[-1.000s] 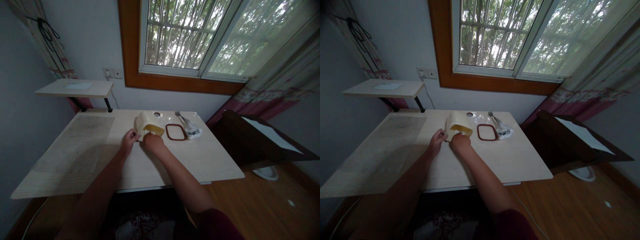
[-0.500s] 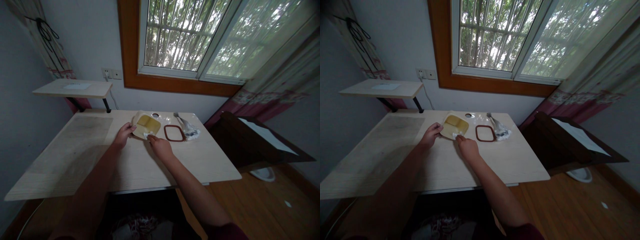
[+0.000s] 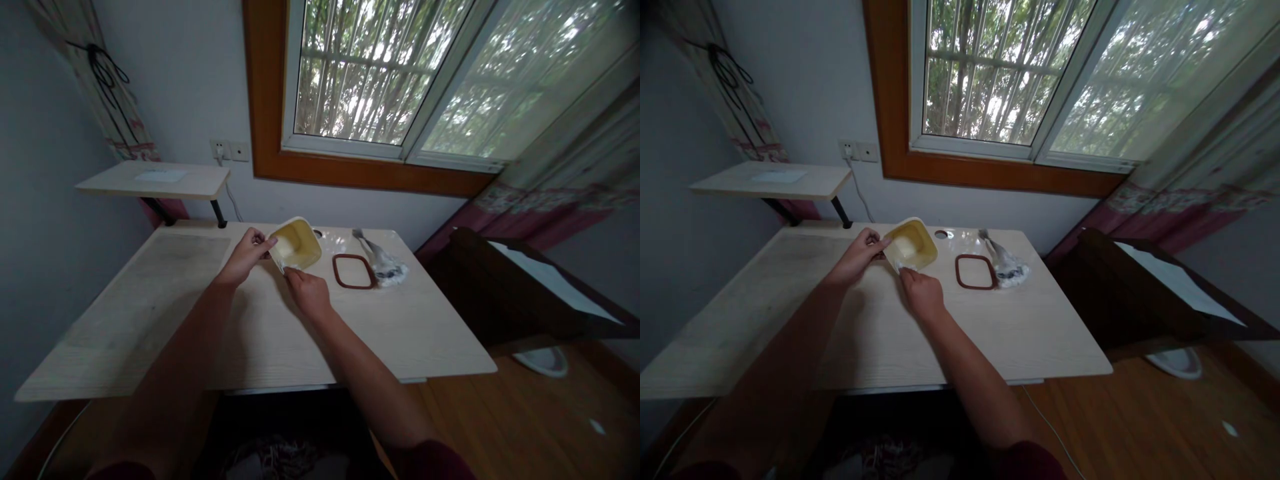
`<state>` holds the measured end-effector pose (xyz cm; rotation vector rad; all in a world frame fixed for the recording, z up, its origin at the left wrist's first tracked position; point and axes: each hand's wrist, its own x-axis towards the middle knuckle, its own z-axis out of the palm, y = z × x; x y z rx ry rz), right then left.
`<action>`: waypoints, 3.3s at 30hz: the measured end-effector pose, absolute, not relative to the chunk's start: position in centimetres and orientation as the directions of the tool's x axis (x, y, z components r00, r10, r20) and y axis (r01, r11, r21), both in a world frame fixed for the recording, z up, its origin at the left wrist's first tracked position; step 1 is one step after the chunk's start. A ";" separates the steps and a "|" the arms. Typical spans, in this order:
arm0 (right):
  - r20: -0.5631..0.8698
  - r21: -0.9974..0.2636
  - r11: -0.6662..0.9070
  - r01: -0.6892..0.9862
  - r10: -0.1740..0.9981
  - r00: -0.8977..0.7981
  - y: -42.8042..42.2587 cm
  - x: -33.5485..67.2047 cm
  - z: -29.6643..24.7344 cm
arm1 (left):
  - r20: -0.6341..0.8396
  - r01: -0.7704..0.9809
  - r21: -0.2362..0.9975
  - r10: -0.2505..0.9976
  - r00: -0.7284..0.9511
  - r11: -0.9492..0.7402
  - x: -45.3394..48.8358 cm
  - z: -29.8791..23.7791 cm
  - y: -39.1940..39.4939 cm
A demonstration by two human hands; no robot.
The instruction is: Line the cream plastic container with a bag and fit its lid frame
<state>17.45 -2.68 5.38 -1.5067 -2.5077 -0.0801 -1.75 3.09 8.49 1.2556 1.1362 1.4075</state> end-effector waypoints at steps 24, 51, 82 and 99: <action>0.145 -0.109 0.310 0.945 0.945 -0.293 -1.8 17.0 5.1 | 0.373 0.365 0.895 0.879 -0.298 -0.256 2.4 2.2 1.6; 0.146 -0.178 0.371 0.911 0.926 -0.349 -2.7 17.2 4.1 | 0.313 0.261 0.934 0.910 -0.274 -0.243 3.1 1.7 1.5; 0.174 -0.215 0.388 0.896 0.918 -0.356 -2.7 17.8 3.6 | 0.283 0.186 0.953 0.925 -0.254 -0.241 3.0 1.2 1.7; 0.182 -0.198 0.300 0.933 0.947 -0.266 -2.5 18.4 3.5 | 0.292 0.156 0.954 0.915 -0.278 -0.257 2.8 1.2 1.9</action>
